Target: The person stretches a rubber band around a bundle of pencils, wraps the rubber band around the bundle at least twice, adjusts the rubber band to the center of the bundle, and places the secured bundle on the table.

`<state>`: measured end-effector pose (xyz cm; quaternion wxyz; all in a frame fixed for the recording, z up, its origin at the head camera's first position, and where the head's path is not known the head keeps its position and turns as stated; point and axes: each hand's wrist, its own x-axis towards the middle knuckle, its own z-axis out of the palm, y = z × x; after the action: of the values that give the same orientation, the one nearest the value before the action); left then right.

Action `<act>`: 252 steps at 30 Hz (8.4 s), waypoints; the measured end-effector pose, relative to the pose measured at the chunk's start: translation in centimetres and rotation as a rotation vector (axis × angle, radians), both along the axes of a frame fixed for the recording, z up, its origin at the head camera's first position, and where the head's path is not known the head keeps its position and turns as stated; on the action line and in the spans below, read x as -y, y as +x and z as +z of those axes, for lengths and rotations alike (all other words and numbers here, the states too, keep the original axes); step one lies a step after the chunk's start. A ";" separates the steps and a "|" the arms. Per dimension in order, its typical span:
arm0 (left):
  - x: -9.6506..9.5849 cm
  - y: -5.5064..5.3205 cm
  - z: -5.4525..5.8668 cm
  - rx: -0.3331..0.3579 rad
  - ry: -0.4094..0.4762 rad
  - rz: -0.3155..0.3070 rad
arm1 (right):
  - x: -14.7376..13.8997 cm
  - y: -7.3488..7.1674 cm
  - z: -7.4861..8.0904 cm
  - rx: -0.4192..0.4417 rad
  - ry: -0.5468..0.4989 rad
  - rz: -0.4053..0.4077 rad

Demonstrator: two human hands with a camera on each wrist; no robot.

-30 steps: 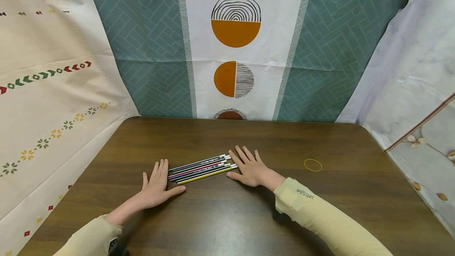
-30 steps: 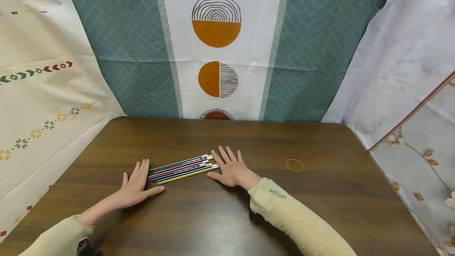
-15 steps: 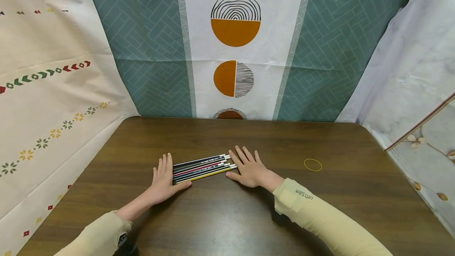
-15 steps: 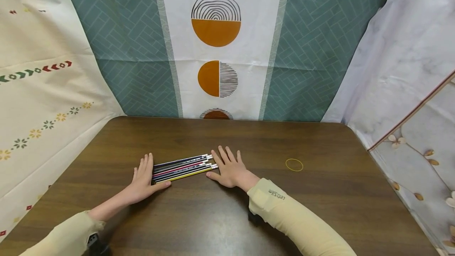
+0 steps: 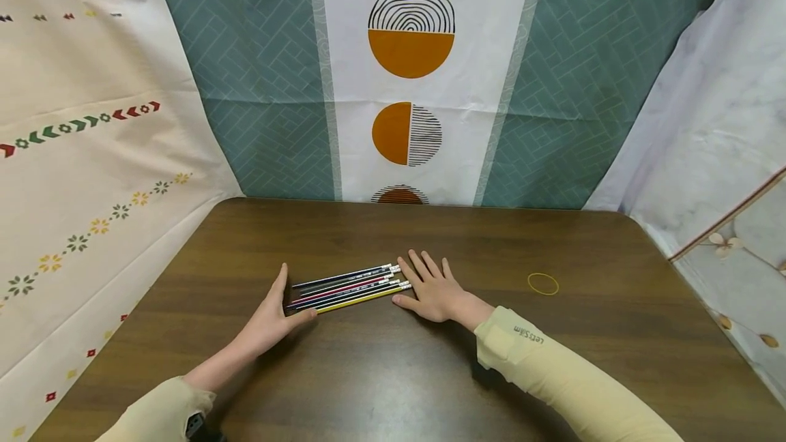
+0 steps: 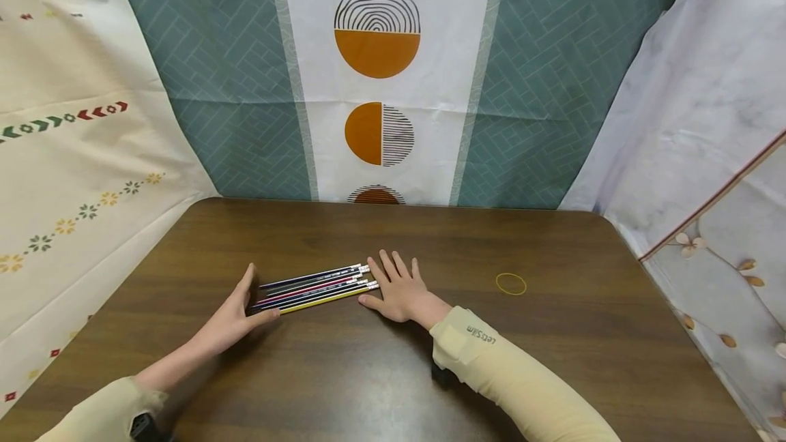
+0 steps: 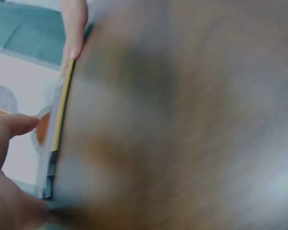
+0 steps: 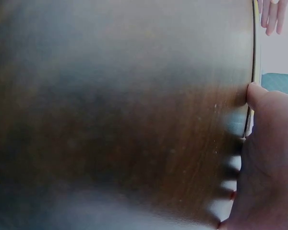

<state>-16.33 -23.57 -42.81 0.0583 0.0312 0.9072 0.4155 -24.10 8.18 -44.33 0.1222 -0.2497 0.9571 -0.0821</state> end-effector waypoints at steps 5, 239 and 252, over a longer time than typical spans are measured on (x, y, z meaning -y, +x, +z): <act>-0.8 0.2 -0.7 0.009 0.117 0.021 | 0.0 0.2 0.0 0.002 -0.001 -0.003; -2.5 -7.8 2.6 0.118 -0.258 -0.561 | 1.6 -2.7 2.6 0.275 -0.538 0.115; -2.7 -7.8 2.9 0.183 -0.178 -0.600 | 1.1 -2.4 2.9 0.399 -0.575 0.108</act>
<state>-24.12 -20.90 -39.94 0.2618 0.2547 0.8813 0.2998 -26.54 7.06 -41.47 0.2357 -0.3031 0.8374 -0.3889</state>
